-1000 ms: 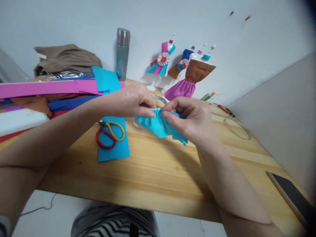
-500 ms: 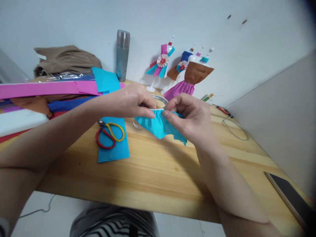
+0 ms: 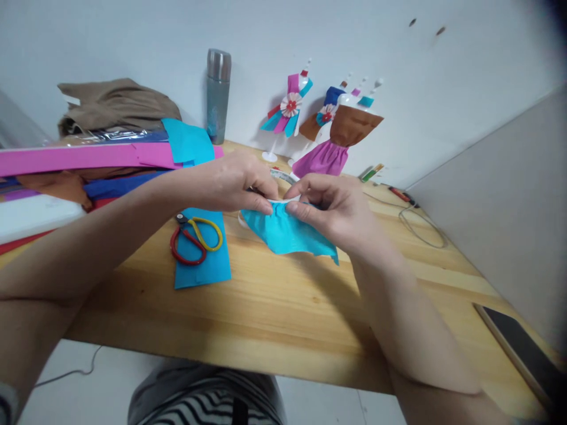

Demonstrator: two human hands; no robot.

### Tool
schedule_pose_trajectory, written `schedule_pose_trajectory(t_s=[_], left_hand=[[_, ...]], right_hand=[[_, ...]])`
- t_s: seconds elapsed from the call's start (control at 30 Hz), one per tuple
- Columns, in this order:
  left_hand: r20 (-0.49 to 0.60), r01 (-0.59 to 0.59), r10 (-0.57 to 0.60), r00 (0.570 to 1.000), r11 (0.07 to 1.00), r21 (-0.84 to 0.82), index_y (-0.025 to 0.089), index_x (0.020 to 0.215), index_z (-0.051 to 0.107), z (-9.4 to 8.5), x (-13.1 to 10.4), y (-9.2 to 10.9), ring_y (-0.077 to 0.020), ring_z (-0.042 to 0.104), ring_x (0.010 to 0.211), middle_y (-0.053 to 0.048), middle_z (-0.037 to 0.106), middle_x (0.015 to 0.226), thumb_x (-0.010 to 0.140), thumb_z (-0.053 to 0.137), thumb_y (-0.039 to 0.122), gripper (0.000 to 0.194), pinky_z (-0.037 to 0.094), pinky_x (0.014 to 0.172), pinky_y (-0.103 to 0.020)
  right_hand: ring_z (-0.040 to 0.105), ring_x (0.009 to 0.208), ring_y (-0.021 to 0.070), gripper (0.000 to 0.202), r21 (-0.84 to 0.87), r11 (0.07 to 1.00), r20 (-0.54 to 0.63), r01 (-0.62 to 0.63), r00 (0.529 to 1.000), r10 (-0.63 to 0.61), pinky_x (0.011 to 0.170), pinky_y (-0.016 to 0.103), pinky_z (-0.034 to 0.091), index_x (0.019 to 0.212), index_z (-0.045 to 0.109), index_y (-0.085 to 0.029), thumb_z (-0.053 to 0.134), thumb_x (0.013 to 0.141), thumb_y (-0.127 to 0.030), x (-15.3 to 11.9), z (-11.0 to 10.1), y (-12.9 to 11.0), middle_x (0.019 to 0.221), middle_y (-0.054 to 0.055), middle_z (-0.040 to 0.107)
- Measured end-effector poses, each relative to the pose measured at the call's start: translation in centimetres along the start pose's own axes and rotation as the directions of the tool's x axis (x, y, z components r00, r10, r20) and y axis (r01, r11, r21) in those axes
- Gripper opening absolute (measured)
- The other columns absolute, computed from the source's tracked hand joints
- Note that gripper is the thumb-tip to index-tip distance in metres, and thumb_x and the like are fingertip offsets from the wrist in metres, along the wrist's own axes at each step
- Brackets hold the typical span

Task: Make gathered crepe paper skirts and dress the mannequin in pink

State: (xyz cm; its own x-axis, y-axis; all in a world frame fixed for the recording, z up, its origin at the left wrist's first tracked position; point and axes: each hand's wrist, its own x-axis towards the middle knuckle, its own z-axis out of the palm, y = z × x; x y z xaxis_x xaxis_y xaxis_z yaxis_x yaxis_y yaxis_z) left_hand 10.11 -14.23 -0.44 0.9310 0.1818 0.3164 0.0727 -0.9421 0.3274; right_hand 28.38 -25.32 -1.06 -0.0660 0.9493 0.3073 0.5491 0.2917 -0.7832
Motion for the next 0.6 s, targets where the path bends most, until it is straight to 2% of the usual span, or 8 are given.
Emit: schedule_pose_trajectory(t_s=[0.1, 0.23, 0.33, 0.4, 0.5, 0.6], left_hand=[[0.132, -0.019, 0.031, 0.991, 0.996, -0.093, 0.010, 0.081, 0.070, -0.5, 0.3, 0.0, -0.0109, 0.055, 0.069, -0.003, 0.065, 0.072, 0.085, 0.059, 0.025, 0.018, 0.039, 0.064, -0.022], [0.168, 0.045, -0.015, 0.986, 0.984, -0.173, 0.007, 0.087, 0.071, -0.8, 0.4, -0.5, -0.0080, 0.053, 0.068, -0.001, 0.063, 0.072, 0.085, 0.058, 0.032, 0.028, 0.038, 0.063, -0.018], [0.217, 0.107, -0.062, 0.974, 0.973, -0.202, 0.004, 0.094, 0.069, -0.8, 0.2, -1.3, -0.0075, 0.055, 0.075, -0.001, 0.064, 0.076, 0.088, 0.050, 0.038, 0.039, 0.038, 0.067, -0.017], [0.234, 0.130, -0.069, 0.970, 0.958, -0.256, 0.006, 0.097, 0.068, -0.8, 0.1, -1.7, -0.0088, 0.057, 0.079, -0.001, 0.064, 0.080, 0.088, 0.048, 0.040, 0.041, 0.039, 0.068, -0.018], [0.204, 0.149, -0.082, 0.976, 0.929, -0.338, 0.011, 0.089, 0.069, -0.5, 0.1, -1.8, -0.0087, 0.053, 0.069, 0.000, 0.062, 0.074, 0.086, 0.051, 0.043, 0.037, 0.038, 0.059, -0.019], [0.175, 0.153, -0.097, 0.980, 0.926, -0.344, 0.012, 0.073, 0.064, 0.2, 0.3, -1.2, -0.0066, 0.038, 0.056, 0.003, 0.049, 0.060, 0.088, 0.049, 0.041, 0.036, 0.029, 0.050, -0.021]], right_hand=[[0.036, 0.046, 0.0086, 0.008, 0.026, 0.999, 0.023, -0.041, 0.999, 0.040, 0.043, 0.025, 0.024, 0.068, 0.061, -0.018, 0.065, 0.071, -0.024, 0.1, 0.0, 0.1, 0.049, -0.004, 0.045], [0.035, 0.043, 0.0079, 0.010, 0.090, 0.989, 0.053, -0.116, 0.992, 0.111, 0.041, 0.024, 0.022, 0.069, 0.062, -0.019, 0.069, 0.071, -0.027, 0.1, -0.1, 0.3, 0.047, -0.005, 0.042], [0.035, 0.042, 0.0078, 0.011, 0.126, 0.978, 0.072, -0.169, 0.984, 0.160, 0.040, 0.023, 0.022, 0.069, 0.062, -0.019, 0.069, 0.071, -0.028, 0.1, -0.2, 0.4, 0.047, -0.005, 0.043], [0.036, 0.042, 0.0084, 0.011, 0.126, 0.973, 0.084, -0.194, 0.979, 0.185, 0.039, 0.023, 0.023, 0.069, 0.062, -0.019, 0.070, 0.070, -0.027, 0.2, -0.2, 0.4, 0.047, -0.005, 0.044], [0.037, 0.044, 0.0091, 0.010, 0.095, 0.978, 0.079, -0.189, 0.980, 0.181, 0.041, 0.024, 0.025, 0.068, 0.062, -0.018, 0.070, 0.067, -0.025, 0.3, -0.1, 0.5, 0.048, -0.004, 0.046], [0.037, 0.046, 0.0091, 0.009, 0.069, 0.987, 0.040, -0.143, 0.989, 0.140, 0.042, 0.025, 0.025, 0.066, 0.062, -0.018, 0.069, 0.066, -0.023, 0.5, 0.2, 0.7, 0.050, -0.004, 0.047]])
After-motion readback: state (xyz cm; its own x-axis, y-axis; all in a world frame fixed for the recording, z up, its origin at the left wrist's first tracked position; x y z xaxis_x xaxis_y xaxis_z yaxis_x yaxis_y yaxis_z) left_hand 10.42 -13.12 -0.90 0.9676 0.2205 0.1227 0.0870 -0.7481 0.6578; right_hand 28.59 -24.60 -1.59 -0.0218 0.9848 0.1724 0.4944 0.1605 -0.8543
